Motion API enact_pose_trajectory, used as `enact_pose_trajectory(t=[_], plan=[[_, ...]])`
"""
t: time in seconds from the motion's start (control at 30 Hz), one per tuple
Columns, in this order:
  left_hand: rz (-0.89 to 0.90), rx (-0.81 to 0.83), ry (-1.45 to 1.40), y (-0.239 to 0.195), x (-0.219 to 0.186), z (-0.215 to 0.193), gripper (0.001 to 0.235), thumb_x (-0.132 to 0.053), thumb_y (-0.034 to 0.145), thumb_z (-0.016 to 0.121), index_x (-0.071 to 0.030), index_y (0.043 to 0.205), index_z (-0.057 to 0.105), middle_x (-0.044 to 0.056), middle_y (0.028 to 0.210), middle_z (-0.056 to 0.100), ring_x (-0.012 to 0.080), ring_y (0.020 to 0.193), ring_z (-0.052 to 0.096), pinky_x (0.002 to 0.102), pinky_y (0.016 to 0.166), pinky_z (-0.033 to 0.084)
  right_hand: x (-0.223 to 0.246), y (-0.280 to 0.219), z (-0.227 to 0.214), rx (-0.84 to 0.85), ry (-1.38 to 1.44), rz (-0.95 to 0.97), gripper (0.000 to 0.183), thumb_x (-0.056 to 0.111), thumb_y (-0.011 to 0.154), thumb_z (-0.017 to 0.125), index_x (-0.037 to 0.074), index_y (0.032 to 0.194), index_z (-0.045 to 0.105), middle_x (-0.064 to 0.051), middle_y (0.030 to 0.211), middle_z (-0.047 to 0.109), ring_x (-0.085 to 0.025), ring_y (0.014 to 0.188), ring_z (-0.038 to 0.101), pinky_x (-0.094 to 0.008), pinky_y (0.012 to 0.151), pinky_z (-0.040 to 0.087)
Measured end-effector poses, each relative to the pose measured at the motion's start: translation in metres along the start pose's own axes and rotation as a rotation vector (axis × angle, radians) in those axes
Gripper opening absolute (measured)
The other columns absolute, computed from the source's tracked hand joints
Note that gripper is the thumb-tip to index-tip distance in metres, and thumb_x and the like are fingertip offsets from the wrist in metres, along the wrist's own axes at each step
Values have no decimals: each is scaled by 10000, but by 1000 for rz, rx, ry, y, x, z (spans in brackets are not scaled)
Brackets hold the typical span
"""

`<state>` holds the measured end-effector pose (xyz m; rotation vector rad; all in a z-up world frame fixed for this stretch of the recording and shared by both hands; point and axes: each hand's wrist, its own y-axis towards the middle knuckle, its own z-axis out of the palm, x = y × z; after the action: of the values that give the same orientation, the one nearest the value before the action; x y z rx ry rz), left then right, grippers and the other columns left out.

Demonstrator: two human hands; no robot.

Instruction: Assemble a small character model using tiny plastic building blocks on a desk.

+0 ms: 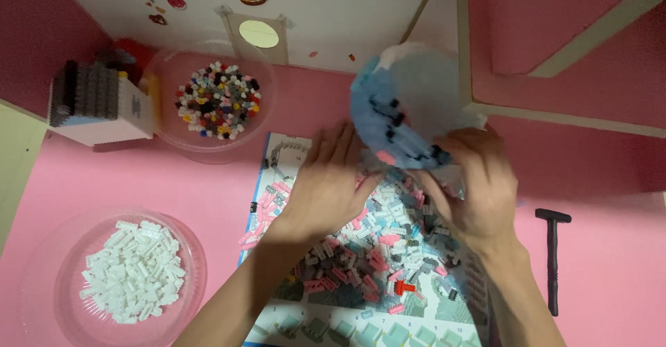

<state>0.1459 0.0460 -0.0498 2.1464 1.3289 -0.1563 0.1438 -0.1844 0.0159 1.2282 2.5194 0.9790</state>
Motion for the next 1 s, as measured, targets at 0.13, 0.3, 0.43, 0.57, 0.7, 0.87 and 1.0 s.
enact_pose_trajectory(t=[0.13, 0.3, 0.43, 0.57, 0.7, 0.87, 1.0], plan=[[36, -10, 18, -1, -3, 2, 628, -417, 1005, 592, 135, 1300, 638, 358, 1446, 585, 563, 1368, 517, 610, 1173, 380, 3, -3, -15, -32, 46, 65, 500, 99, 898, 931, -85, 1261, 642, -249, 1267, 642, -335, 1029, 630, -399, 829, 564], [82, -1, 52, -7, -5, -14, 591, -430, 1060, 533, 110, 1273, 646, 299, 1434, 608, 471, 1364, 558, 533, 1167, 415, -7, 2, -19, -32, 10, 46, 524, 39, 834, 962, -103, 1243, 666, -253, 1207, 656, -411, 1095, 638, -528, 1052, 527], [104, 64, 86, -13, -1, -23, 513, -405, 1073, 517, 60, 1224, 675, 290, 1368, 655, 432, 1332, 596, 499, 1157, 436, -19, -1, -19, 15, -57, 35, 550, 47, 834, 986, -93, 1268, 679, -267, 1232, 670, -423, 1110, 656, -487, 918, 571], [102, 67, 67, -30, -4, -28, 463, -343, 1058, 544, 28, 1322, 629, 244, 1403, 653, 418, 1390, 556, 506, 1206, 390, -17, 9, -18, 54, -28, 12, 544, 74, 834, 968, -94, 1258, 672, -250, 1235, 680, -387, 1103, 663, -432, 865, 592], [76, 51, 49, -39, -11, -39, 473, -298, 1010, 609, 73, 1302, 634, 274, 1425, 635, 416, 1385, 552, 505, 1216, 377, -8, 27, -6, 110, 96, -64, 503, 154, 814, 941, -51, 1203, 698, -207, 1182, 707, -381, 1103, 666, -485, 975, 549], [7, 42, 38, -54, -15, -47, 505, -277, 981, 648, 61, 1356, 637, 241, 1404, 658, 393, 1349, 578, 511, 1205, 393, -5, 49, 17, 171, 195, -187, 543, 159, 790, 956, 1, 1239, 695, -156, 1180, 664, -319, 1083, 653, -446, 994, 548], [-75, -56, -23, -58, -25, -59, 434, -167, 943, 678, 70, 1307, 673, 271, 1371, 685, 388, 1333, 634, 486, 1170, 465, 2, 68, 27, 198, 220, -268, 562, 150, 796, 943, 0, 1264, 671, -131, 1229, 659, -330, 1172, 649, -498, 1175, 506]])
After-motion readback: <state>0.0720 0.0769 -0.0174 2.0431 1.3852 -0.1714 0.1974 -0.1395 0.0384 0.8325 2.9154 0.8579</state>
